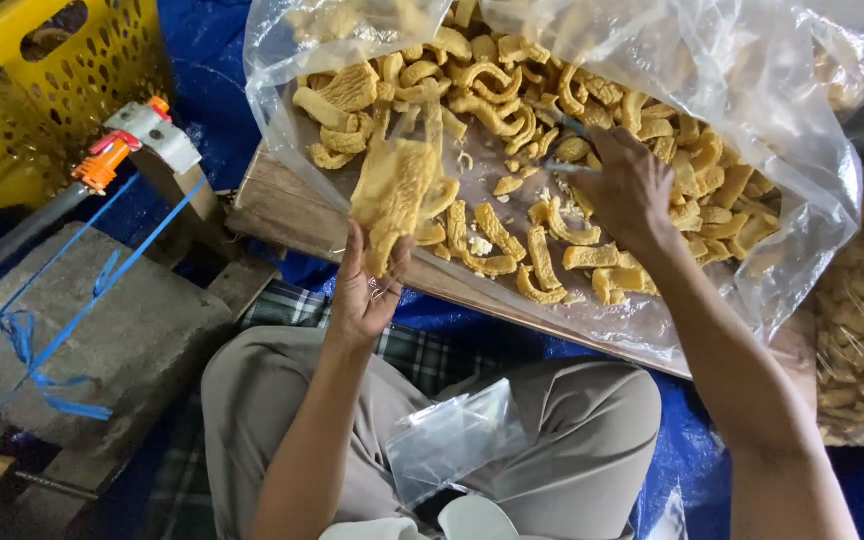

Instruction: Manually filling small plastic bags with snacks using tongs and sealing them with a heat sealer.

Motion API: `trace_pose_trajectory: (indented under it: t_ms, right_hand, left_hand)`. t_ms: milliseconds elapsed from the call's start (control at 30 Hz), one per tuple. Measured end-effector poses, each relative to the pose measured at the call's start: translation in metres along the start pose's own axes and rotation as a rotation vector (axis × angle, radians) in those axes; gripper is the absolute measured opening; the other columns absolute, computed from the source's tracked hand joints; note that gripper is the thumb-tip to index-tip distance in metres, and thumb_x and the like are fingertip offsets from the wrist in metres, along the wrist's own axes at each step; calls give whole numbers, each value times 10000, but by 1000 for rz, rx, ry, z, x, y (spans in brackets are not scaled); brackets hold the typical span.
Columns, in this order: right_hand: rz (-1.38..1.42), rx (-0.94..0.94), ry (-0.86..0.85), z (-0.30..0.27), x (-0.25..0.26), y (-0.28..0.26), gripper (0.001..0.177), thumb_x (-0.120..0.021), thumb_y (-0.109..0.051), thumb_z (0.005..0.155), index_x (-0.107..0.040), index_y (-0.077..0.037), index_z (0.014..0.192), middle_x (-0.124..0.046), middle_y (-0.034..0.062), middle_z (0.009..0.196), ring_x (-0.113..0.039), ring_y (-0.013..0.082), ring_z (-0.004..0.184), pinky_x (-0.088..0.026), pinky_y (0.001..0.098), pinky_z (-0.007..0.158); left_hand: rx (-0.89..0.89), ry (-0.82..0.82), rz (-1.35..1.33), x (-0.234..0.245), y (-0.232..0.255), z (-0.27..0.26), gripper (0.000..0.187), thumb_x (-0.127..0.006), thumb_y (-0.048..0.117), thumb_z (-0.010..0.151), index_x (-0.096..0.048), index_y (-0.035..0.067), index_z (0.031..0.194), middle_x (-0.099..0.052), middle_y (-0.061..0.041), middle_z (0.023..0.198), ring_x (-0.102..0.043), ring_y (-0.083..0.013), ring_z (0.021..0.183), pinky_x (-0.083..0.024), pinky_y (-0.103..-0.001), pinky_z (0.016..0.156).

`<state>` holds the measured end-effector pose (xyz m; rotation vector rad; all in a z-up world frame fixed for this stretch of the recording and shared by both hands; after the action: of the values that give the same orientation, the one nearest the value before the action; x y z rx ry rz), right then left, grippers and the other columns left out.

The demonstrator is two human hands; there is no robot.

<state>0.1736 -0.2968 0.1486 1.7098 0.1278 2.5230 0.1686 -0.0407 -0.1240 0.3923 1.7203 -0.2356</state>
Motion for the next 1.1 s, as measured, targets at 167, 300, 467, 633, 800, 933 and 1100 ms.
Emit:
trace_pose_trajectory:
  t_ms: [167,300,467,633,800,933,1100]
  right_hand:
    - [223,-146,-333,-54,15,-2,439,-792,-481,899,-761,-166,1204,-762,95,1033,-719,395,952,-544,515,866]
    - [182,-226,-421,-69,-17,9,517,-808,-561,768,-770,-212,1147,-782,35,1027,-713,390,1010,-545,525,897]
    - [212,-267,-485,-68,-72,28,442,-789,-579,776,-775,-349,1153,-783,47,982,-728,367,971,-566,473,874]
    - [608,-250,-235,-50,9,19,311,-882,-279,826,-793,-195,1111,-755,129,891,-684,231,833,-540,342,738]
    - [782,-279,15,-51,74,5,345,-877,-245,916,-753,-75,1189,-678,99,696,-649,121,617,-510,201,573]
    - [1050,-444,27,-68,38,-14,324,-849,-210,903,-745,-47,1163,-654,93,651,-622,114,525,-511,215,424]
    - [1375,-593,-59,-92,3,-45,254,-825,-219,888,-740,1,984,-549,113,540,-507,141,416,-394,250,277]
  left_hand:
    - [50,-15,40,14,-9,9,422,-767,440,899,-718,150,1203,-751,-97,1211,-768,-279,972,-671,-326,825]
    - [81,-51,84,6,-20,5,495,-763,492,877,-699,151,1230,-734,-129,1237,-756,-310,1017,-676,-369,844]
    - [110,-59,174,8,-29,6,436,-764,381,916,-686,127,1263,-723,-140,1257,-742,-345,1035,-663,-407,863]
    - [56,-72,248,-24,-14,-13,406,-750,310,928,-681,98,1268,-724,-154,1245,-729,-340,1081,-636,-421,923]
    - [31,-77,327,-18,-28,-4,406,-749,305,927,-670,110,1275,-732,-130,1235,-724,-314,1106,-614,-435,982]
    - [-59,-58,321,-24,-33,-8,412,-759,300,926,-676,130,1292,-734,-114,1233,-720,-283,1116,-603,-428,992]
    - [-188,-34,253,-30,-12,-21,399,-721,312,964,-672,126,1313,-725,-125,1245,-706,-273,1142,-588,-437,1014]
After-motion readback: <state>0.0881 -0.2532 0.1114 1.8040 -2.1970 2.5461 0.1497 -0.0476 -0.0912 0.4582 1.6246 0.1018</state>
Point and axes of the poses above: each hand's wrist, its own z-axis towards the middle knuckle, its own x-axis out of the back of the hand, y = z × x, the point moved 10 cm from there along z, towards the middle knuckle
